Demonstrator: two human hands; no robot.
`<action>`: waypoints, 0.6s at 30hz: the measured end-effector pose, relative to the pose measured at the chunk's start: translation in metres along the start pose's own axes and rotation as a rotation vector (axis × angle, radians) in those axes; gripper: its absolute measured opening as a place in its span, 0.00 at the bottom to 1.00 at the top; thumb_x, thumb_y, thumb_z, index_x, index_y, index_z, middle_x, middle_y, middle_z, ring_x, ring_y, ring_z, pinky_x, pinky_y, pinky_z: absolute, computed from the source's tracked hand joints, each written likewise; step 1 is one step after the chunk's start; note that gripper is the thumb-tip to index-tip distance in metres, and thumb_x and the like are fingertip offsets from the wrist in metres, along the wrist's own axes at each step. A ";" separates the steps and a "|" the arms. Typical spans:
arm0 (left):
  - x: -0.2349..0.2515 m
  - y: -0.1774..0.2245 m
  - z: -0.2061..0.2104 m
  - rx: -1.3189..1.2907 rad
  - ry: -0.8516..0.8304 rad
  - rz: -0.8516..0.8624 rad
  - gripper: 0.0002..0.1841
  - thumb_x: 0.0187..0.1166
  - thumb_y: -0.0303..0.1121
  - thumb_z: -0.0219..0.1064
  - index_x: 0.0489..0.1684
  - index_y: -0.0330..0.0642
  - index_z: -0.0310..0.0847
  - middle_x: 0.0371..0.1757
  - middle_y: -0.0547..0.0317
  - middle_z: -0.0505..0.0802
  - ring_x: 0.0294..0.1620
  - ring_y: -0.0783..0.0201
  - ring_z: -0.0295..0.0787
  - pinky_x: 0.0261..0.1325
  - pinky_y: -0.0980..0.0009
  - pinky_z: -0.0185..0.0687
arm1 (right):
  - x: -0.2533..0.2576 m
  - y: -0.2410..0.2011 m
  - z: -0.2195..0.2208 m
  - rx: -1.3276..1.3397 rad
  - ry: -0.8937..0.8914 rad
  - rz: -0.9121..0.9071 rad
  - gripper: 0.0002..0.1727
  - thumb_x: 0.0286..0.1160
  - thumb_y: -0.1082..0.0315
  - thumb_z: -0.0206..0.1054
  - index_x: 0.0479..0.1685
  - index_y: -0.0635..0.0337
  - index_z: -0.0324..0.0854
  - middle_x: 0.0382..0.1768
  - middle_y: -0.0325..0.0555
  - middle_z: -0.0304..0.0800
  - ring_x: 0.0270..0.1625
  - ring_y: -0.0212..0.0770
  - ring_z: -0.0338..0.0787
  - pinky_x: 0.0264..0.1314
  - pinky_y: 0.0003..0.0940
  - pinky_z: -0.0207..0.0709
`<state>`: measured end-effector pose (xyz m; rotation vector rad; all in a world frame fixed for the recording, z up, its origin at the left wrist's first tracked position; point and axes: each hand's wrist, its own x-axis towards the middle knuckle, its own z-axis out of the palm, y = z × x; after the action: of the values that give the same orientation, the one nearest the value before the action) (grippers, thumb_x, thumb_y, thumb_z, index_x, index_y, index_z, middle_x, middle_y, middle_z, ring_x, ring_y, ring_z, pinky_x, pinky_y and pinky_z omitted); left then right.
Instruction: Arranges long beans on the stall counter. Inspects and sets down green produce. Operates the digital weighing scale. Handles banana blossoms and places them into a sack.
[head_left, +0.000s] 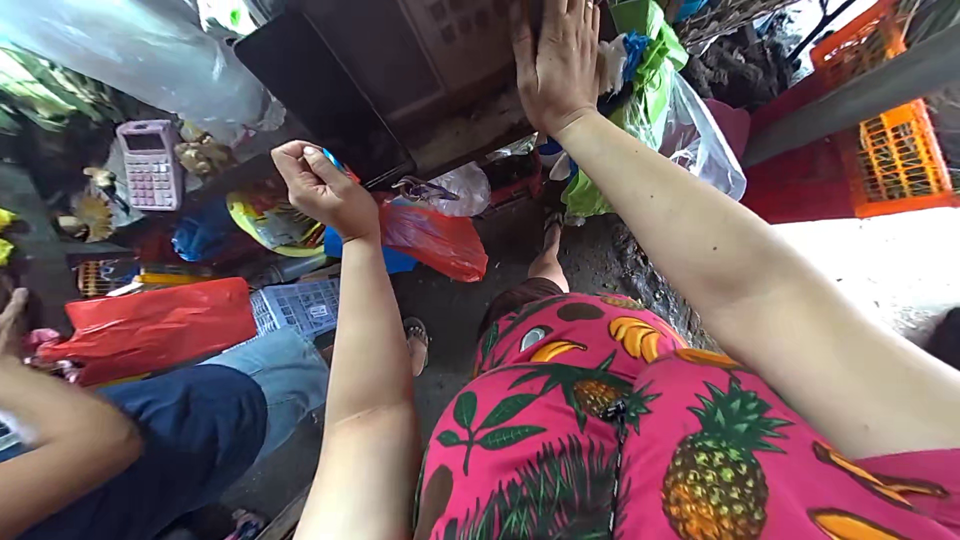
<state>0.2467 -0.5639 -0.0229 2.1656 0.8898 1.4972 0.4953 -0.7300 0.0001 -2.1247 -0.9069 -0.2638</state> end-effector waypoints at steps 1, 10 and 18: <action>0.000 0.000 0.000 -0.006 0.006 0.002 0.12 0.90 0.26 0.48 0.45 0.32 0.79 0.31 0.66 0.82 0.33 0.80 0.78 0.40 0.82 0.74 | 0.000 0.000 0.000 -0.003 -0.005 0.011 0.31 0.86 0.49 0.50 0.73 0.64 0.78 0.68 0.60 0.84 0.77 0.58 0.78 0.84 0.54 0.60; 0.003 0.010 -0.009 0.099 -0.097 -0.121 0.21 0.92 0.35 0.47 0.54 0.25 0.81 0.42 0.40 0.91 0.42 0.58 0.90 0.50 0.59 0.86 | -0.011 0.001 -0.005 0.051 0.039 -0.061 0.39 0.89 0.48 0.45 0.96 0.56 0.47 0.95 0.50 0.51 0.93 0.51 0.59 0.92 0.58 0.55; 0.007 0.011 -0.014 -0.276 -0.134 -0.341 0.16 0.87 0.33 0.51 0.51 0.28 0.81 0.27 0.60 0.86 0.19 0.76 0.79 0.25 0.76 0.81 | -0.006 -0.005 -0.007 0.065 0.059 -0.058 0.41 0.85 0.49 0.48 0.90 0.72 0.56 0.88 0.65 0.62 0.89 0.62 0.64 0.90 0.61 0.57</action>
<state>0.2387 -0.5682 -0.0059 1.7879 0.8945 1.2134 0.4884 -0.7358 0.0050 -2.0227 -0.9312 -0.3200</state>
